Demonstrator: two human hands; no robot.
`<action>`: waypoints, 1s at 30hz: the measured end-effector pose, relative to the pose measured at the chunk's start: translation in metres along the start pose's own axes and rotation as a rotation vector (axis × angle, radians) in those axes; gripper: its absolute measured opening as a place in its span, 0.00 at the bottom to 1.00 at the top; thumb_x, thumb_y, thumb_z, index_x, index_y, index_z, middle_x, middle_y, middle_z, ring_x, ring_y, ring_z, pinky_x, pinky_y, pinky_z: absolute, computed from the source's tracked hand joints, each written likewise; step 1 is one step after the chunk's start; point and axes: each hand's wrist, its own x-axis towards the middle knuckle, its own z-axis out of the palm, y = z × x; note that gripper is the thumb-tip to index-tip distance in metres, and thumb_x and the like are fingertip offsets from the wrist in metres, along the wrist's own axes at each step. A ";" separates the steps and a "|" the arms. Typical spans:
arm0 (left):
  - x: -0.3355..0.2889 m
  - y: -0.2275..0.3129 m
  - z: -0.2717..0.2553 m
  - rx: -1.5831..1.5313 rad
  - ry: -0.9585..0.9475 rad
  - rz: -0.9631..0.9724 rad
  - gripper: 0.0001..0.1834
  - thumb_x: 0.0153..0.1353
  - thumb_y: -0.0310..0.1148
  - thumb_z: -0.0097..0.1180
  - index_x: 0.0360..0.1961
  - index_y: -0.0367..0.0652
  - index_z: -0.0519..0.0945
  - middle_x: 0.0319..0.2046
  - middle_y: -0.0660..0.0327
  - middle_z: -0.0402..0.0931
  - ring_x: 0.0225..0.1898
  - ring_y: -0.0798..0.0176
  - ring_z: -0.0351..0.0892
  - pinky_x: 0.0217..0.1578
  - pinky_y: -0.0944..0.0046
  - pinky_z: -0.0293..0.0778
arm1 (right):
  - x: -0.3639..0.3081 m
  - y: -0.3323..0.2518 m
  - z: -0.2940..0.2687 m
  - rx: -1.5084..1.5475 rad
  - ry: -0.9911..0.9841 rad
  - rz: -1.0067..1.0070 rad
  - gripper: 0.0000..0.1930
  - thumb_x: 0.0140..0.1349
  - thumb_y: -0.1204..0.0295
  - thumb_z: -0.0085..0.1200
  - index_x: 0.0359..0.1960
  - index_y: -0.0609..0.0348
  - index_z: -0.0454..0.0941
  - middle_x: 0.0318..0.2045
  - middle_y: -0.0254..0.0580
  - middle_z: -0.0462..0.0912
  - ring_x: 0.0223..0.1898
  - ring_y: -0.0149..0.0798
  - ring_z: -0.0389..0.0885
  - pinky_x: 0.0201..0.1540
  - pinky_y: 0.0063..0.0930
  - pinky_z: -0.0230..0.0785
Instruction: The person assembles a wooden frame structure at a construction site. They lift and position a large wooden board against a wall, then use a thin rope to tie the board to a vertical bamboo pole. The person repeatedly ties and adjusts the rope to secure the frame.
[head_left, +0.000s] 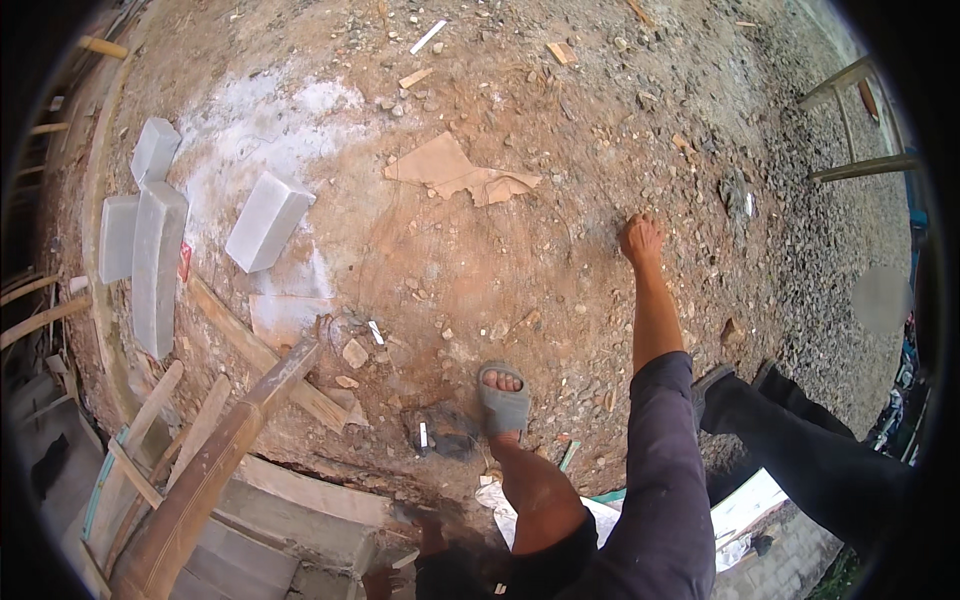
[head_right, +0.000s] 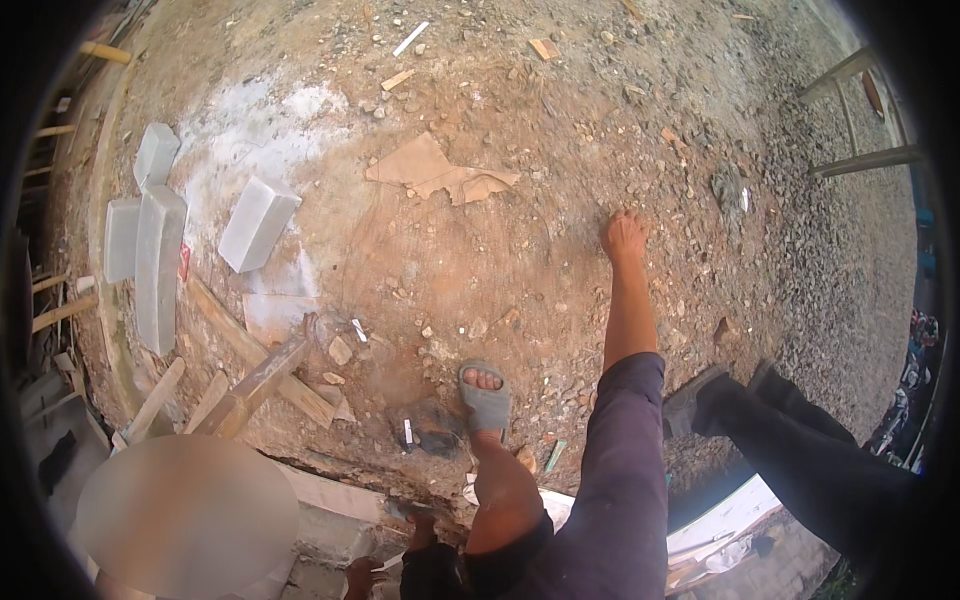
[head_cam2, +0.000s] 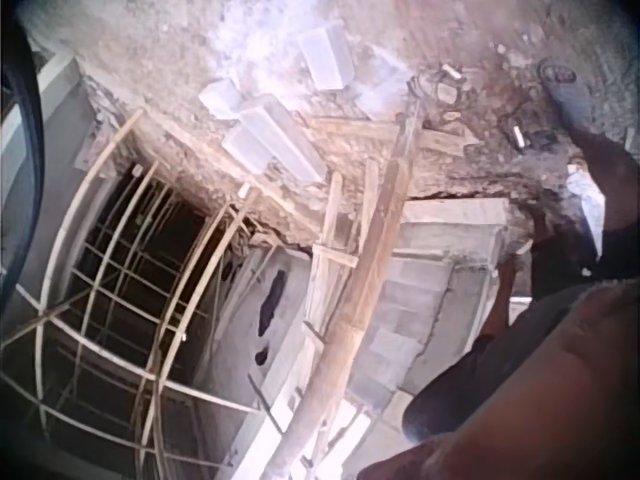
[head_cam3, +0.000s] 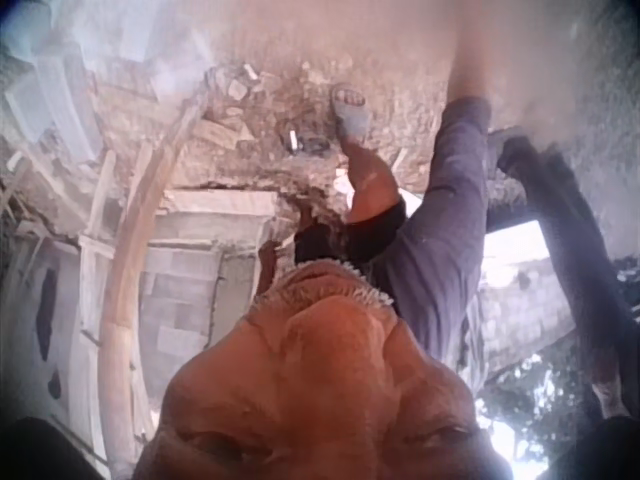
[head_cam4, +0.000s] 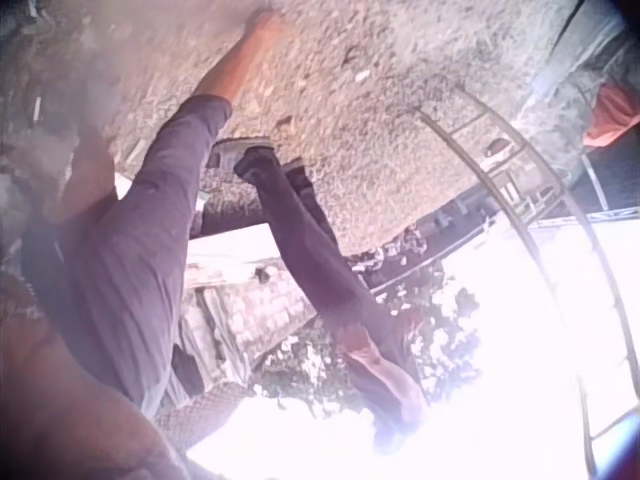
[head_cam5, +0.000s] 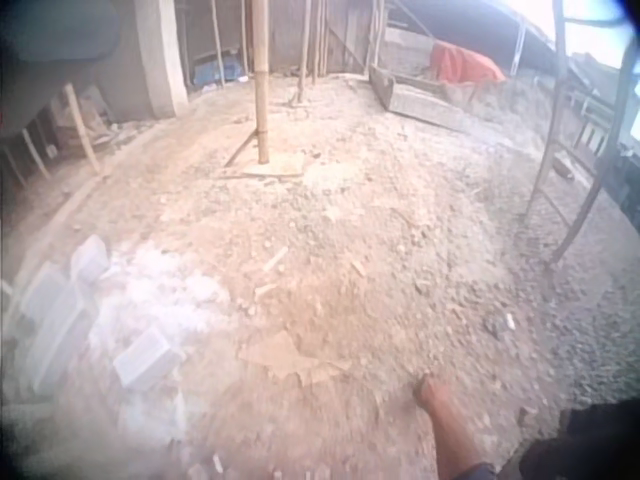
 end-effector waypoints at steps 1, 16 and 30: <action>0.004 -0.001 -0.001 0.005 -0.016 0.022 0.20 0.63 0.28 0.54 0.55 0.28 0.72 0.38 0.41 0.83 0.26 0.44 0.86 0.23 0.51 0.84 | -0.008 -0.001 0.000 0.082 0.032 0.013 0.18 0.68 0.64 0.42 0.48 0.62 0.79 0.54 0.60 0.79 0.55 0.60 0.78 0.56 0.54 0.70; -0.013 -0.047 -0.072 0.093 -0.173 0.482 0.14 0.65 0.34 0.60 0.48 0.38 0.79 0.36 0.50 0.85 0.28 0.56 0.86 0.27 0.58 0.82 | -0.353 -0.073 -0.254 0.492 0.380 0.091 0.10 0.66 0.69 0.55 0.40 0.65 0.79 0.37 0.62 0.83 0.36 0.59 0.83 0.38 0.53 0.73; -0.282 0.032 -0.102 -0.047 -0.828 0.483 0.37 0.67 0.56 0.57 0.67 0.43 0.66 0.46 0.51 0.83 0.40 0.56 0.83 0.37 0.59 0.81 | -0.957 -0.214 -0.304 1.474 -0.531 0.017 0.05 0.63 0.75 0.57 0.32 0.64 0.78 0.21 0.37 0.80 0.19 0.29 0.75 0.23 0.27 0.66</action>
